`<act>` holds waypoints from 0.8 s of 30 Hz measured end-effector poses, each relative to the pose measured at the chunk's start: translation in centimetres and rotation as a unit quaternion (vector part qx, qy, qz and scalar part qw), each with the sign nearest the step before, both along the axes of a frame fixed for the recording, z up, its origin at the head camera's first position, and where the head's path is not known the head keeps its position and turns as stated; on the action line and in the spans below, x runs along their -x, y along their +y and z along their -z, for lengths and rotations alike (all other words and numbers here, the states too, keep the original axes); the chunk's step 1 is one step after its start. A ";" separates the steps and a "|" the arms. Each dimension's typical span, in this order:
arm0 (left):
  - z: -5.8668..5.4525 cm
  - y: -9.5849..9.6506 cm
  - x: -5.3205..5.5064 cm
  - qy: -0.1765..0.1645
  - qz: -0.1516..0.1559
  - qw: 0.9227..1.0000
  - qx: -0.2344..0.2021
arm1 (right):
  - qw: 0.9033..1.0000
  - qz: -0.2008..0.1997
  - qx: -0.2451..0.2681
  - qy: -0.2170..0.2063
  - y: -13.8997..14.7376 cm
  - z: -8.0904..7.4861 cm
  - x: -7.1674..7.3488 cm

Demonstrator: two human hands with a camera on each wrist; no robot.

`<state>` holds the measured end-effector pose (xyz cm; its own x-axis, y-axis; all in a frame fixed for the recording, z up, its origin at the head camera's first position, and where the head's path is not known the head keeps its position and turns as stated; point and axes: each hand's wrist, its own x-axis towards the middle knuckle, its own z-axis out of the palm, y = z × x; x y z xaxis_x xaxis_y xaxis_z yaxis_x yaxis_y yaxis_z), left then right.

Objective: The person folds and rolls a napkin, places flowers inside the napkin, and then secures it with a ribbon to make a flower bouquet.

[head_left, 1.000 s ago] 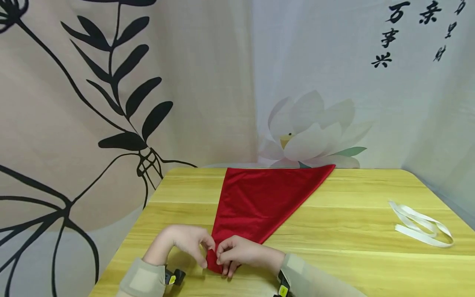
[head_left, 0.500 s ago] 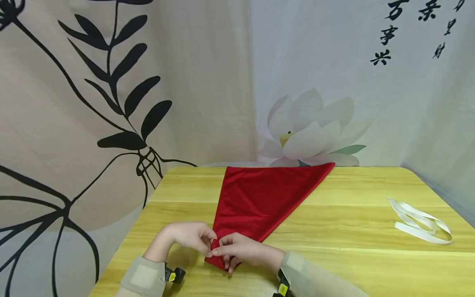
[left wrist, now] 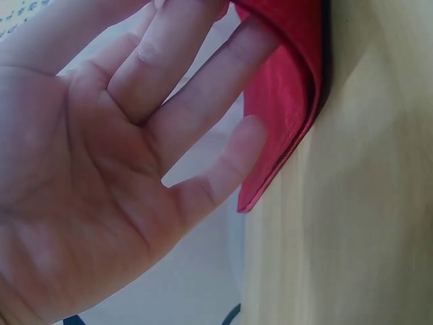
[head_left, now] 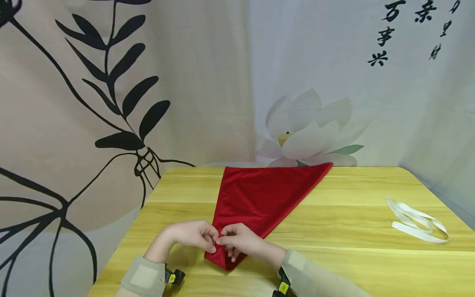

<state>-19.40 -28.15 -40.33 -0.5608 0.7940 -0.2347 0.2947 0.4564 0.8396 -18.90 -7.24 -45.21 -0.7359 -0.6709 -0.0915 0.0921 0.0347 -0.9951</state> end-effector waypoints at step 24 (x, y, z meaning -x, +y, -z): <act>1.9 0.4 0.5 -0.015 0.001 1.000 -0.015 | 0.974 -0.016 -0.150 0.167 3.5 0.0 1.2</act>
<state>-19.95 -27.75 -42.27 -0.5518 0.8023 -0.2274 0.2696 0.4297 0.8618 -20.12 -3.77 -45.25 -0.7373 -0.6740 -0.0466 -0.2405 0.3262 -0.9142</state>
